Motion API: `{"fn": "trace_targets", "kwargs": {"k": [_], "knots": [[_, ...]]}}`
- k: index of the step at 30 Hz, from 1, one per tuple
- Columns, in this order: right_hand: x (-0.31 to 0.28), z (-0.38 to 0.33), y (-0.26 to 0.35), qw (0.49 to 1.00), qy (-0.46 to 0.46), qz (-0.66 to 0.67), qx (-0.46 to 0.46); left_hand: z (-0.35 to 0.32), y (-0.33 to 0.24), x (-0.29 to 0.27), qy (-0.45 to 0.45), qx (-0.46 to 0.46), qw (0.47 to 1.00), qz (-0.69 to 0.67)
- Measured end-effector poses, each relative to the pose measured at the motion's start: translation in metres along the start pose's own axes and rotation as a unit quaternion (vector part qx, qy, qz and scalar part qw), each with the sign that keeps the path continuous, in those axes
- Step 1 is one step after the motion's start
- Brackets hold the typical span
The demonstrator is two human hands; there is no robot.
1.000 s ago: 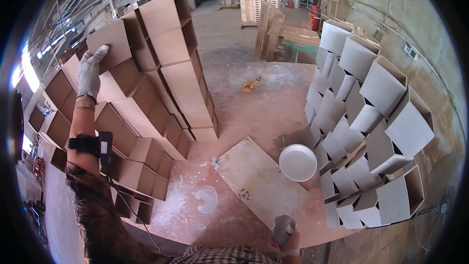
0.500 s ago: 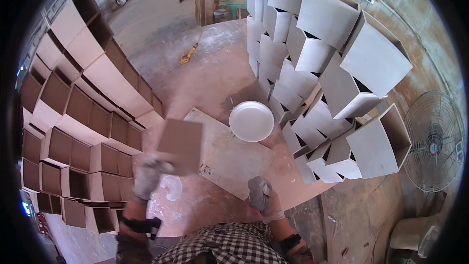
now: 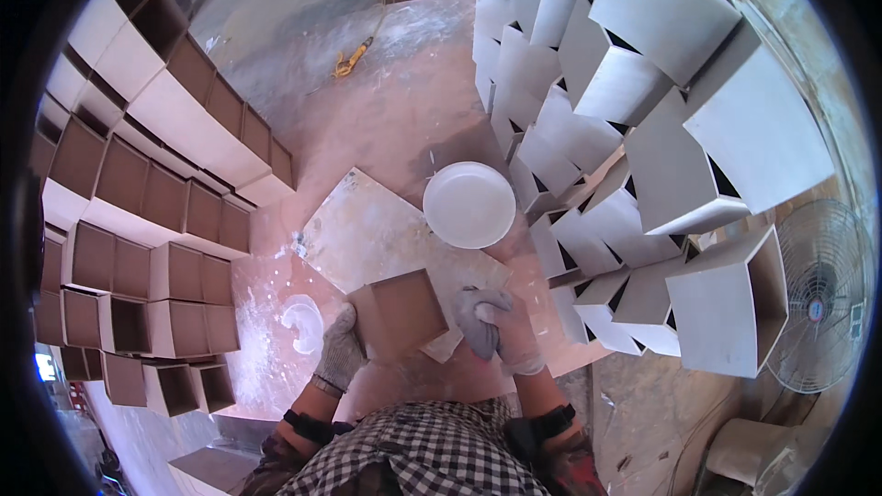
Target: Cleaning or prepping the surfaces of small cardboard or wooden boxes using a cloth.
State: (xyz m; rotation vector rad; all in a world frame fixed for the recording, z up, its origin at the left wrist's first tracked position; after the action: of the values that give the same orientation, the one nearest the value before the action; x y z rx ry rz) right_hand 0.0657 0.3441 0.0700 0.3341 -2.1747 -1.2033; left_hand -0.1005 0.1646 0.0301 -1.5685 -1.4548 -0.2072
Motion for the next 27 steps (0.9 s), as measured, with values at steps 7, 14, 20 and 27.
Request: {"fn": "trace_targets", "kwargs": {"k": [7,14,20,27], "knots": [[-0.003,0.074,0.054,0.909,-0.13,-0.323,-0.231,0.007,0.01,-0.025,-0.032,0.039,0.999,-0.011],[-0.016,0.167,0.055,0.773,-0.136,-0.612,-0.093,0.003,0.008,-0.022,-0.056,0.062,0.996,-0.008],[-0.033,0.201,0.031,0.726,-0.089,-0.681,-0.02,0.002,0.002,-0.017,-0.044,0.088,0.995,-0.028],[-0.055,0.221,0.019,0.846,-0.117,-0.521,-0.014,0.005,0.009,-0.033,-0.068,0.077,0.994,-0.028]]}}
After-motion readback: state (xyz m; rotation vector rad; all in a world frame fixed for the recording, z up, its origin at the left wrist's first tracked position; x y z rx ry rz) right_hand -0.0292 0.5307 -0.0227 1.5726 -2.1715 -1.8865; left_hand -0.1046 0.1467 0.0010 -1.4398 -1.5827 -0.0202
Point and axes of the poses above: each hand's wrist, its own z-axis towards the middle knuckle, its own x-axis out of the palm, y = z × x, the point moved 10 cm from there along z, towards the middle knuckle, and after that the axes turned 7 degrees about -y, right-handed, at the moved point
